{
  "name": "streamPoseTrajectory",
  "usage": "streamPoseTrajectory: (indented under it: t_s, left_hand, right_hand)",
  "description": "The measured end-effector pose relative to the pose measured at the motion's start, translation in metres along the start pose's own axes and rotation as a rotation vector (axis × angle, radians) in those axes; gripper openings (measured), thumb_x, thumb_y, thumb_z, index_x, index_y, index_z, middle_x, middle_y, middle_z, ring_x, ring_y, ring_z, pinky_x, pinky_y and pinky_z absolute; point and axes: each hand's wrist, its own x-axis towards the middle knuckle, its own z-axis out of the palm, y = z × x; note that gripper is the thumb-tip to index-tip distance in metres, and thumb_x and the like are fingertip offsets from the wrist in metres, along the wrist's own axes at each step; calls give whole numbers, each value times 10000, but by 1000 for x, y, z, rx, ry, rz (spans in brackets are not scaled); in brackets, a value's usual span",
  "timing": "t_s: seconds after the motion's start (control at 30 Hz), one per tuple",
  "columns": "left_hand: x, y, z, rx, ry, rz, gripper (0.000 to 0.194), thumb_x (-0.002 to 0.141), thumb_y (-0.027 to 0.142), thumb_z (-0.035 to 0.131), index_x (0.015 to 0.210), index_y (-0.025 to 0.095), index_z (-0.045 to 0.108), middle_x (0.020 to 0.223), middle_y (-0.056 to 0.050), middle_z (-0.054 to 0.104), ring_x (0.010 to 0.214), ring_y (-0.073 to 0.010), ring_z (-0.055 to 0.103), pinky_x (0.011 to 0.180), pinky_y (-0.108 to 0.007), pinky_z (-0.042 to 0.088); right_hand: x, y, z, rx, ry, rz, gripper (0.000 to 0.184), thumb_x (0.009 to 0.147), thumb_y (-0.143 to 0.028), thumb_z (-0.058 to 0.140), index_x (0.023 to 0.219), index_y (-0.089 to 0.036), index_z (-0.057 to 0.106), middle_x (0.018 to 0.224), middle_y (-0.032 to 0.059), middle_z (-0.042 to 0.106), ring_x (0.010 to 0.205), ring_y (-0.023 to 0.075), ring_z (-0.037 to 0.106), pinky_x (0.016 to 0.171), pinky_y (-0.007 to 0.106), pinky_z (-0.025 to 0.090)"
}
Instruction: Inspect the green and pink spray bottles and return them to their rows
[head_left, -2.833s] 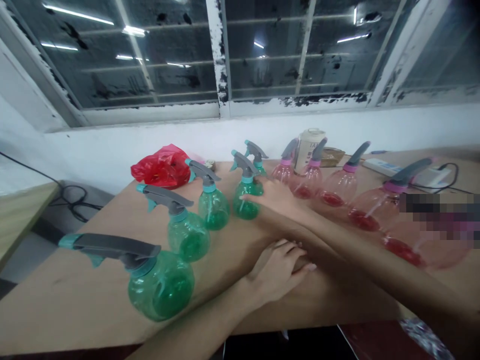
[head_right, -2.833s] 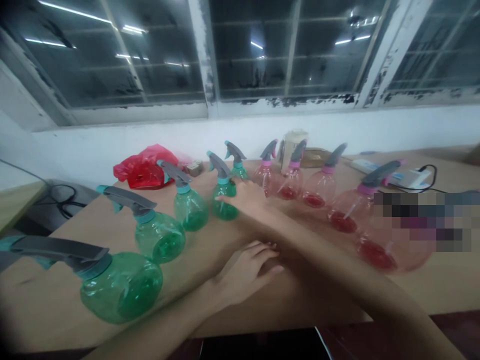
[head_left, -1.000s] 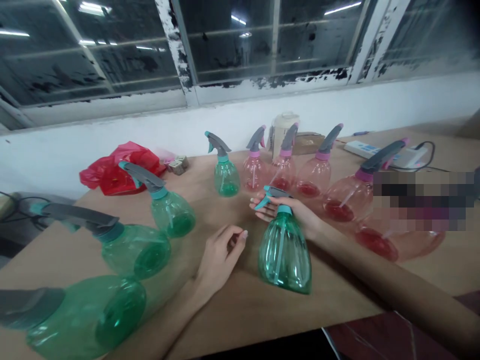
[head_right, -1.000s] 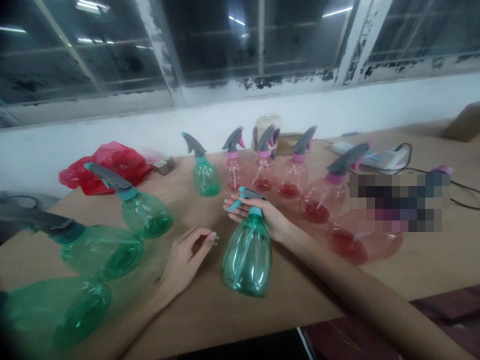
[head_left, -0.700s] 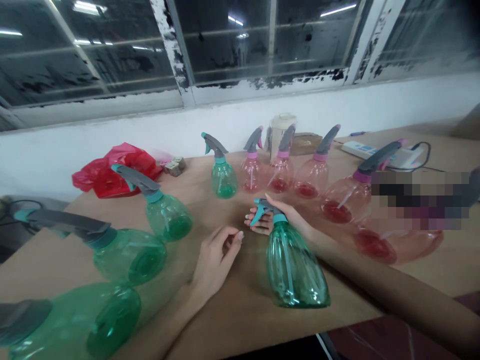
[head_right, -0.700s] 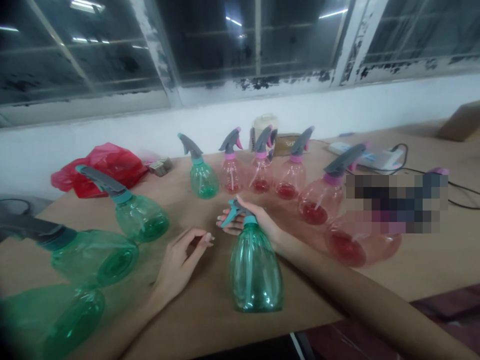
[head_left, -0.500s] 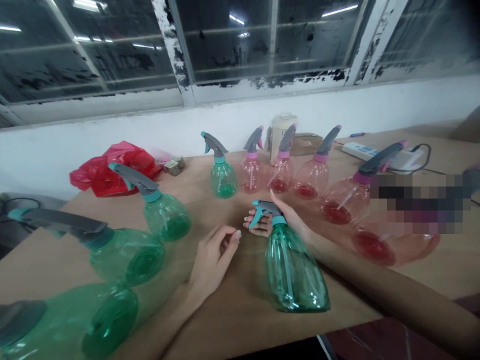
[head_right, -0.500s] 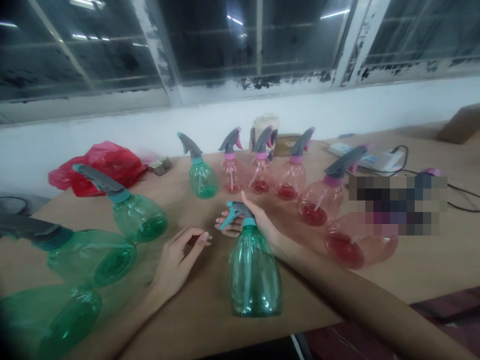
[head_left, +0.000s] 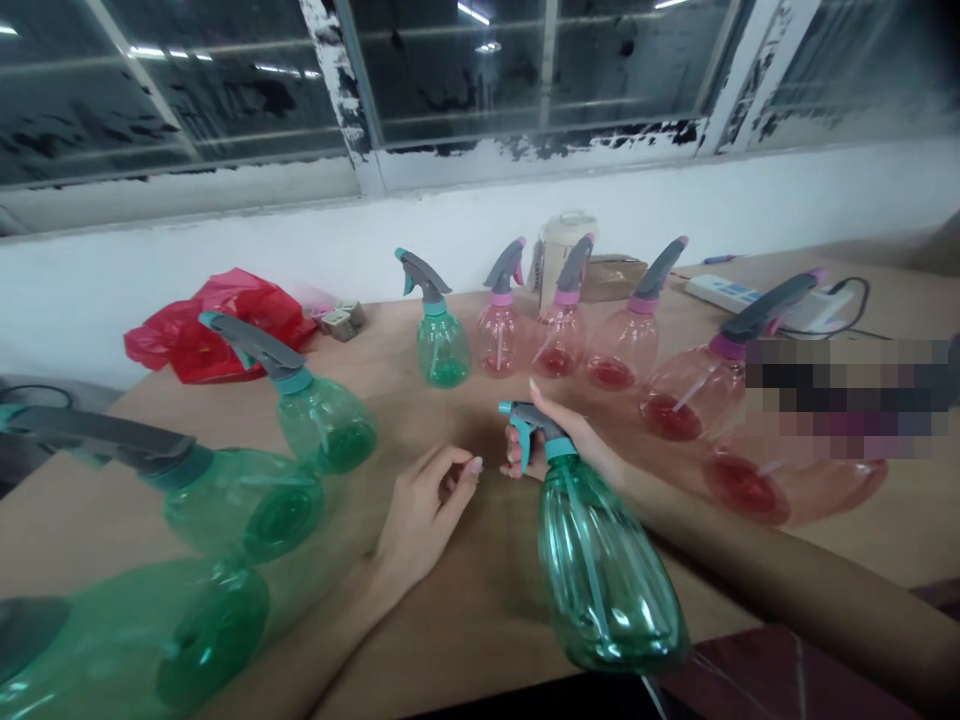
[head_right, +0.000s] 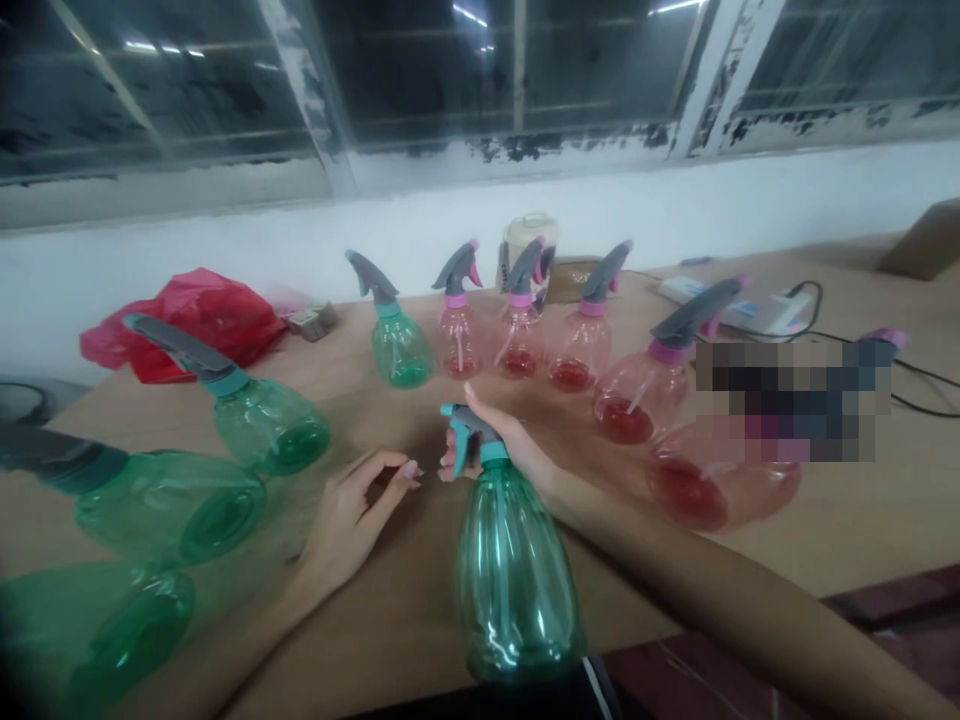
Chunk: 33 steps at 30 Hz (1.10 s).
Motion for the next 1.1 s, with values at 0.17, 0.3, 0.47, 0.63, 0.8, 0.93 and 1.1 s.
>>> streamPoseTrajectory:
  t_s: [0.17, 0.3, 0.47, 0.63, 0.8, 0.93, 1.1]
  left_hand:
    - [0, 0, 0, 4, 0, -2, 231, 922, 322, 443, 779, 201, 578, 739, 9, 614, 670, -137, 563, 630, -246, 425]
    - [0, -2, 0, 5, 4, 9, 211, 914, 311, 449, 799, 201, 588, 742, 7, 619, 682, -142, 573, 616, -245, 428]
    - [0, -1, 0, 7, 1, 2, 219, 917, 309, 440, 795, 201, 587, 740, 5, 625, 662, -141, 572, 607, -250, 429]
    - [1, -1, 0, 12, 6, 6, 213, 916, 300, 441, 790, 202, 581, 742, 6, 625, 672, -141, 571, 611, -251, 429]
    - [1, 0, 0, 23, 5, 2, 217, 917, 312, 438, 790, 205, 577, 744, 7, 622, 664, -139, 566, 616, -251, 430]
    - [0, 2, 0, 14, 1, -5, 215, 922, 307, 435, 790, 204, 571, 744, 8, 619, 661, -136, 562, 622, -249, 428]
    - [1, 0, 1, 19, -5, -5, 220, 921, 321, 434, 795, 207, 572, 751, 1, 627, 672, -145, 561, 623, -257, 427]
  right_hand:
    - [-6, 0, 7, -52, -41, -41, 386, 842, -521, 524, 739, -164, 629, 656, 17, 625, 609, 137, 615, 747, 327, 513]
    - [-4, -1, 5, 1, -113, 8, 461, 849, -563, 480, 789, -143, 661, 725, 72, 665, 752, 188, 656, 842, 385, 491]
    - [0, -1, -1, 41, -98, 63, 486, 847, -581, 464, 847, -141, 669, 786, 99, 687, 821, 210, 664, 874, 403, 484]
    - [3, 0, -5, 66, -75, 84, 500, 845, -597, 452, 892, -145, 662, 827, 90, 691, 821, 206, 666, 887, 410, 481]
    - [6, 0, -8, 74, -20, 101, 496, 826, -610, 480, 859, -144, 646, 803, 89, 680, 793, 208, 665, 833, 405, 505]
    - [5, -1, -7, 129, 46, 57, 384, 827, -527, 542, 808, -154, 628, 716, 43, 645, 708, 179, 648, 741, 360, 528]
    - [-1, -1, -1, 104, 92, -32, 267, 815, -421, 606, 730, -168, 598, 645, -18, 588, 579, 119, 599, 589, 266, 503]
